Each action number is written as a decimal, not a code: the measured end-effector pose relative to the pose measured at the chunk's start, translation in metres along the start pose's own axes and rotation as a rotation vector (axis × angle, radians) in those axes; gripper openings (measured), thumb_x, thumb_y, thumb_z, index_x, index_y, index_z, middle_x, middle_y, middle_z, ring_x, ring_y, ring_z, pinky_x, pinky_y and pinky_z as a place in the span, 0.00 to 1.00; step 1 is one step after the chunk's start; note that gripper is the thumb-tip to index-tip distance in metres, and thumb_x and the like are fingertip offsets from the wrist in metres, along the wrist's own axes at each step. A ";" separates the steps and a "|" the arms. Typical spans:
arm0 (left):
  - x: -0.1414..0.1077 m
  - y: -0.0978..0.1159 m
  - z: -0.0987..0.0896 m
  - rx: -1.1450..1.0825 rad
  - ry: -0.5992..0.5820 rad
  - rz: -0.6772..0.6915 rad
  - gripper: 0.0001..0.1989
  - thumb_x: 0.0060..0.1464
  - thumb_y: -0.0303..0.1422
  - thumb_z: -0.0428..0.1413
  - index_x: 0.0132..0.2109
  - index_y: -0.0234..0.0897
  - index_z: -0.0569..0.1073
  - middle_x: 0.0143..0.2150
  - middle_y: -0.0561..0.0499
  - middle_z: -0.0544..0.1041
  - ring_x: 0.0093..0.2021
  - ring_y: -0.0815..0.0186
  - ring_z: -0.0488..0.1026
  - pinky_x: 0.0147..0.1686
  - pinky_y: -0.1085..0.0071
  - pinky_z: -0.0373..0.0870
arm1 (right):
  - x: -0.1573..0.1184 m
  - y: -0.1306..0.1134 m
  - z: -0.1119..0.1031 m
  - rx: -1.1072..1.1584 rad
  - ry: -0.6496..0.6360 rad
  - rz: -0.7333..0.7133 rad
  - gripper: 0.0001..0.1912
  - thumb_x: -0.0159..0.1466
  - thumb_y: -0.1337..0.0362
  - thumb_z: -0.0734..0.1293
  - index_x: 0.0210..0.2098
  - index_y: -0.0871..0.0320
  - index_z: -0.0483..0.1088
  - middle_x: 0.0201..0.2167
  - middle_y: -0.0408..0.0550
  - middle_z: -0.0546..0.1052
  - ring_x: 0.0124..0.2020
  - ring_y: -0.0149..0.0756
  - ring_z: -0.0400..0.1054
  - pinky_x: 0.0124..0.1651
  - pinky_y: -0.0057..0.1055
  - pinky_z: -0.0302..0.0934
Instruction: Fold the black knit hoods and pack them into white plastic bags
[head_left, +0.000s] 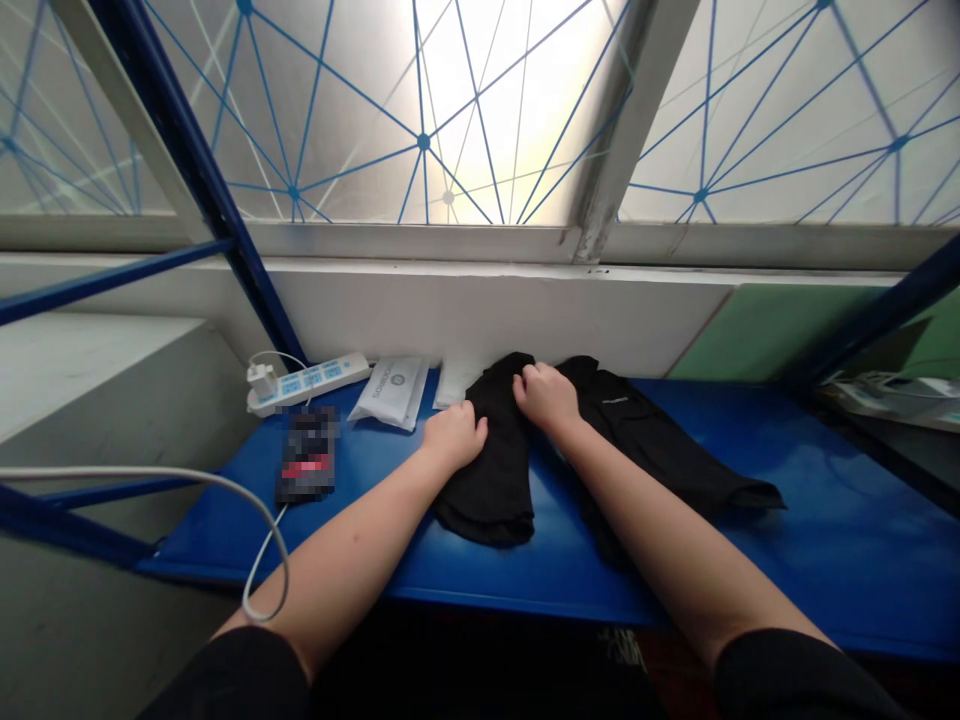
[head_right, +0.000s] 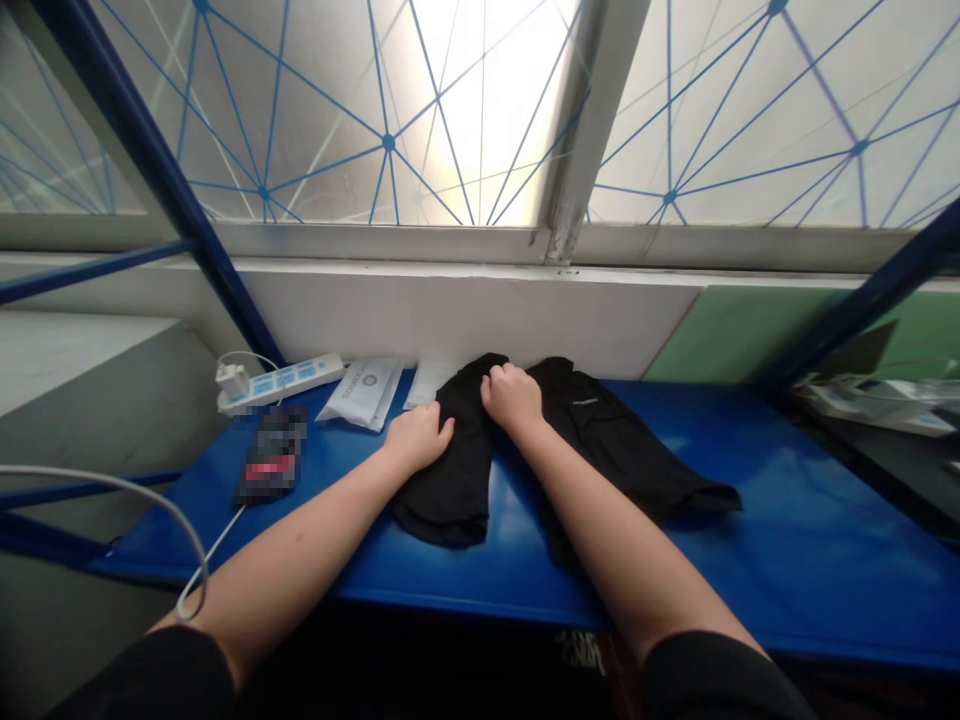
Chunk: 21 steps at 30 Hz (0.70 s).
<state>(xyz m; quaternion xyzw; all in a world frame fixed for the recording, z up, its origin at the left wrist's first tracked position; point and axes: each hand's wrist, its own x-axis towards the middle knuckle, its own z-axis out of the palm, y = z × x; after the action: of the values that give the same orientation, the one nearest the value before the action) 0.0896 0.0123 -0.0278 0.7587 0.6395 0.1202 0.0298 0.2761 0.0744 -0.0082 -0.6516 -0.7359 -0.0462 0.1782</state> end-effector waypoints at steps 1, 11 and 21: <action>0.001 -0.001 0.001 -0.003 0.005 -0.006 0.20 0.66 0.45 0.47 0.49 0.34 0.73 0.44 0.37 0.79 0.43 0.50 0.79 0.42 0.59 0.73 | 0.001 0.001 -0.007 0.007 -0.069 0.069 0.27 0.72 0.49 0.56 0.43 0.64 0.77 0.46 0.70 0.78 0.50 0.57 0.74 0.53 0.48 0.64; 0.008 -0.007 0.006 -0.177 0.060 -0.073 0.17 0.68 0.41 0.46 0.44 0.35 0.74 0.43 0.40 0.80 0.43 0.54 0.79 0.43 0.63 0.72 | -0.008 0.014 0.000 0.616 -0.678 0.262 0.28 0.63 0.40 0.68 0.26 0.60 0.68 0.21 0.54 0.77 0.17 0.37 0.72 0.16 0.27 0.61; 0.018 -0.009 0.012 -1.526 -0.010 -0.112 0.18 0.56 0.46 0.60 0.44 0.34 0.75 0.44 0.42 0.81 0.46 0.54 0.78 0.49 0.61 0.72 | -0.036 -0.005 0.015 1.282 -0.219 0.152 0.27 0.51 0.45 0.77 0.26 0.54 0.59 0.20 0.37 0.68 0.21 0.29 0.61 0.24 0.26 0.55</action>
<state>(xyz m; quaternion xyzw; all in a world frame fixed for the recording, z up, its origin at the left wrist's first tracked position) 0.0864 0.0326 -0.0385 0.4946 0.4167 0.5234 0.5548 0.2715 0.0441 -0.0331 -0.4673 -0.5832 0.4812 0.4583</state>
